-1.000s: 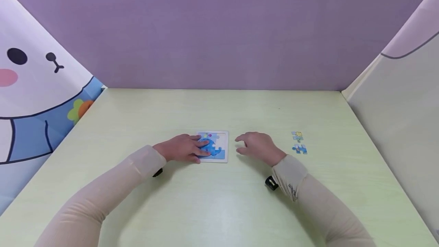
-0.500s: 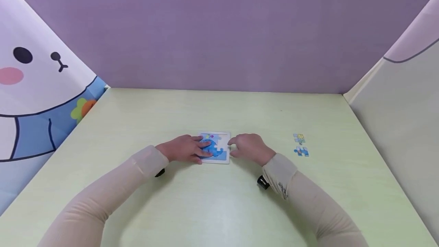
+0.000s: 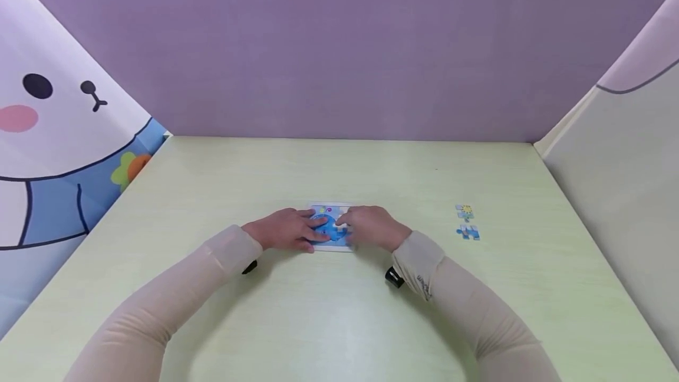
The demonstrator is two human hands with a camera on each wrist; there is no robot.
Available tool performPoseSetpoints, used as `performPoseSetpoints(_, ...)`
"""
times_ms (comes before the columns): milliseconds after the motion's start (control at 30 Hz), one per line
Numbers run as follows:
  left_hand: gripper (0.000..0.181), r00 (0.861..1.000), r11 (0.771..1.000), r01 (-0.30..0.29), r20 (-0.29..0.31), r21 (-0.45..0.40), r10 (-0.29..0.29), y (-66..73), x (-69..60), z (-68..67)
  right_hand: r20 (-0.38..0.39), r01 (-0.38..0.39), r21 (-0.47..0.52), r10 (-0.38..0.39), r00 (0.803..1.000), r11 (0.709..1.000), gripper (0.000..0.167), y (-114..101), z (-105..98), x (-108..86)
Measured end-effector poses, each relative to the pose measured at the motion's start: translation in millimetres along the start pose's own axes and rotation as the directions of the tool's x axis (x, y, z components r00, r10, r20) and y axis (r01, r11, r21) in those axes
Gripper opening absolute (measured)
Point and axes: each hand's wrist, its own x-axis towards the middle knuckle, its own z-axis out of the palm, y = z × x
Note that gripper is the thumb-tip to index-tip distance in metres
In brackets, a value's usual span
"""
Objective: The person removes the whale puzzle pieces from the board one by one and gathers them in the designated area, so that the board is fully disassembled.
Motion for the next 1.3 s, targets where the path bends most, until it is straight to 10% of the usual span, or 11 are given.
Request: performPoseSetpoints(1300, 0.046, 1.000, 0.999, -0.027, 0.016, 0.045, 0.026, -1.4, -0.3, -4.0, 0.104, -0.019, -0.132, 0.033, 0.994, 0.991, 0.035, -13, 3, 8.6)
